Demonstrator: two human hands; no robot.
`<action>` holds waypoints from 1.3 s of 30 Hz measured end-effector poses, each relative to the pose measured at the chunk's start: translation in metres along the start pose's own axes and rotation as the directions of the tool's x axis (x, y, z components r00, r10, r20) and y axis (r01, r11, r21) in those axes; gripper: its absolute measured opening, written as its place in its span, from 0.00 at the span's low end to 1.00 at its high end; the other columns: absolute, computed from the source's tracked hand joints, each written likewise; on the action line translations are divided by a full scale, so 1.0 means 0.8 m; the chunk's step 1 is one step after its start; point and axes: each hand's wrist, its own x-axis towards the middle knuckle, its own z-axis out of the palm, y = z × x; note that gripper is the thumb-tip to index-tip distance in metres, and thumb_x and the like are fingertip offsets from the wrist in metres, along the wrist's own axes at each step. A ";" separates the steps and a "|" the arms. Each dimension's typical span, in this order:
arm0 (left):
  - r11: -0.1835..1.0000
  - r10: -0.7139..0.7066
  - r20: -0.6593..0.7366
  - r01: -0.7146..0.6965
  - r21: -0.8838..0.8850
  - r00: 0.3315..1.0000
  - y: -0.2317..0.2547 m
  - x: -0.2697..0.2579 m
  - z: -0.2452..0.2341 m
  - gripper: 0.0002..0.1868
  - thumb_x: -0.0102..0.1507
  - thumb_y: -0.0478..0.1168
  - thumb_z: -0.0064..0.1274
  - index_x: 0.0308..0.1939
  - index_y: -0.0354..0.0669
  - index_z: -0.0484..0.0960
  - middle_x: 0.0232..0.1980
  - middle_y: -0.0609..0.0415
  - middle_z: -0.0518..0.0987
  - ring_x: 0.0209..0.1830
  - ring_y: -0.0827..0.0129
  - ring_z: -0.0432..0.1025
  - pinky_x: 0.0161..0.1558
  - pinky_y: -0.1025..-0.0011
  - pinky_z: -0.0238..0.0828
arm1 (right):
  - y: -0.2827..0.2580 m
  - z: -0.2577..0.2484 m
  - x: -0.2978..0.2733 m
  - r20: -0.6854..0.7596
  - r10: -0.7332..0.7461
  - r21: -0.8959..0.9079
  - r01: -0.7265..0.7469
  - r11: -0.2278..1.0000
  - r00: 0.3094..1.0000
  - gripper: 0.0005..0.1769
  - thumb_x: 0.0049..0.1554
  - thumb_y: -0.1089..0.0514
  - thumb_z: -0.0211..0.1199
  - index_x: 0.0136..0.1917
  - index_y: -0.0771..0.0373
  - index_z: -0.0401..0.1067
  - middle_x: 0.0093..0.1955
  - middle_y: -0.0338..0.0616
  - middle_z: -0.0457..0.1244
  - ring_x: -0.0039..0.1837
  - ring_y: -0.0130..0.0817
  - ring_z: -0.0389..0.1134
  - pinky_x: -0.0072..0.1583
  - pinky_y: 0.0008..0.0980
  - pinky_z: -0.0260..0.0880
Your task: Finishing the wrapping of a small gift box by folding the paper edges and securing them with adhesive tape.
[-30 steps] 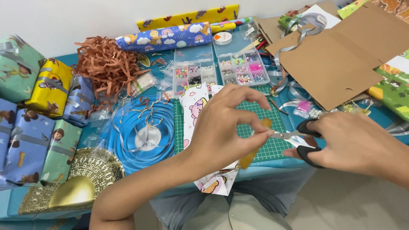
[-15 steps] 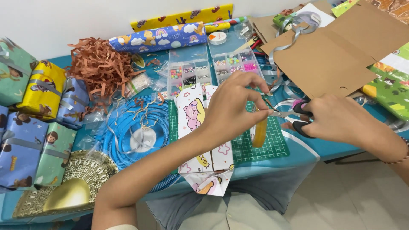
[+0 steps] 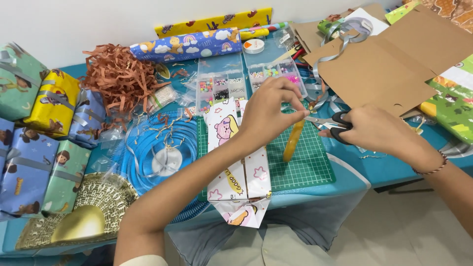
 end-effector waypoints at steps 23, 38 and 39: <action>0.952 0.021 -0.148 -0.065 -0.301 0.989 0.042 -0.142 -0.092 0.21 0.73 0.44 0.42 0.29 0.46 0.84 0.37 0.59 0.81 0.42 0.71 0.75 0.53 0.69 0.68 | 0.044 0.064 0.005 0.194 0.060 0.477 -0.148 0.866 0.979 0.31 0.58 0.55 0.55 0.74 0.43 0.68 0.80 0.33 0.57 0.77 0.35 0.59 0.70 0.39 0.60; 0.998 -0.010 -0.492 -0.023 -0.061 0.870 0.007 -0.244 -0.032 0.28 0.70 0.49 0.44 0.14 0.48 0.74 0.25 0.63 0.76 0.27 0.72 0.69 0.38 0.69 0.59 | 0.069 0.149 0.006 -0.766 -0.137 -0.047 0.157 0.986 0.629 0.09 0.65 0.53 0.69 0.51 0.59 0.84 0.68 0.46 0.67 0.61 0.43 0.66 0.56 0.44 0.71; 0.998 0.017 -0.499 -0.047 -0.048 0.866 0.005 -0.245 -0.031 0.24 0.67 0.47 0.50 0.16 0.47 0.73 0.26 0.62 0.77 0.28 0.71 0.70 0.38 0.69 0.60 | 0.068 0.152 0.002 -0.824 -0.174 -0.156 0.080 0.985 0.539 0.09 0.67 0.52 0.70 0.51 0.58 0.85 0.68 0.45 0.69 0.64 0.48 0.65 0.56 0.47 0.71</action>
